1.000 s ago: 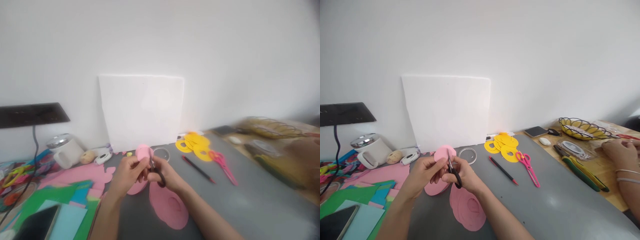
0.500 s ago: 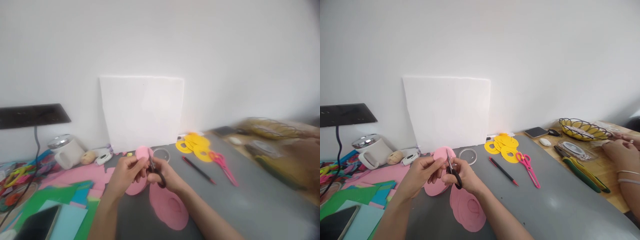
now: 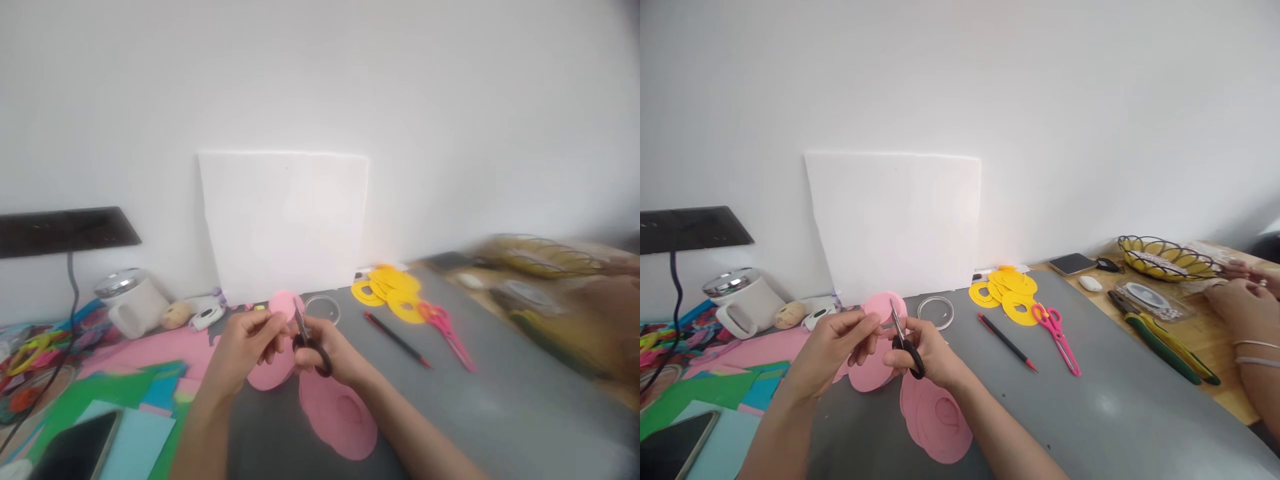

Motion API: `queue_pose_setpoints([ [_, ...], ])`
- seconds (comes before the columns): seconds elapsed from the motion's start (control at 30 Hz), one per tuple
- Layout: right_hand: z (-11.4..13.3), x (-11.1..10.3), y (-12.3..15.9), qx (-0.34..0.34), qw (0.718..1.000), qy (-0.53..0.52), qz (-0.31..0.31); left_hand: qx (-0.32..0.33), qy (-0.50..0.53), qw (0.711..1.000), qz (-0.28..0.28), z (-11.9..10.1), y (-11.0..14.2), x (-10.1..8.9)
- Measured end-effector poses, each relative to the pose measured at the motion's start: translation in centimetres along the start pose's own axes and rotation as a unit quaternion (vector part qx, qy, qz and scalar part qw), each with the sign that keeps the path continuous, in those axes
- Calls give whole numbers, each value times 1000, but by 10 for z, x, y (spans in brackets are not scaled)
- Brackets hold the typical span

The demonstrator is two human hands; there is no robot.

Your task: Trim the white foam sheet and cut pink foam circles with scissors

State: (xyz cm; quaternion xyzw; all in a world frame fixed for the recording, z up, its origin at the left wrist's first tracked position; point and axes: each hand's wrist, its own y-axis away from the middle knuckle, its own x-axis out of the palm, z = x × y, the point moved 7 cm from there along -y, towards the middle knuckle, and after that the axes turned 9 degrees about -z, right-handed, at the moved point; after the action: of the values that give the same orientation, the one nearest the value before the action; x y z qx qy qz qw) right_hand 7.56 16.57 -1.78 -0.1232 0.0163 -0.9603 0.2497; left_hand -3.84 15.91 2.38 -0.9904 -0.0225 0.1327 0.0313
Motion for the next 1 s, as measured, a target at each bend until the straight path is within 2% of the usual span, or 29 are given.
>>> queue_pose_setpoints([
  [0.1,0,0,0,1,1000,-4,-5,4,-2,1000,0,-2,0,-1],
  [0.27,-3,2,-1,-3,1000,-22,-3,13,-14,999,31,-2,0,5],
  [0.47,-8,3,-1,3,1000,-29,11,14,-30,999,-5,1,-2,9],
  [0.7,3,8,0,-43,995,-80,47,1,-38,999,35,-1,0,13],
  [1.0,-3,5,-1,-18,998,-56,25,-3,-39,999,16,0,-1,8],
])
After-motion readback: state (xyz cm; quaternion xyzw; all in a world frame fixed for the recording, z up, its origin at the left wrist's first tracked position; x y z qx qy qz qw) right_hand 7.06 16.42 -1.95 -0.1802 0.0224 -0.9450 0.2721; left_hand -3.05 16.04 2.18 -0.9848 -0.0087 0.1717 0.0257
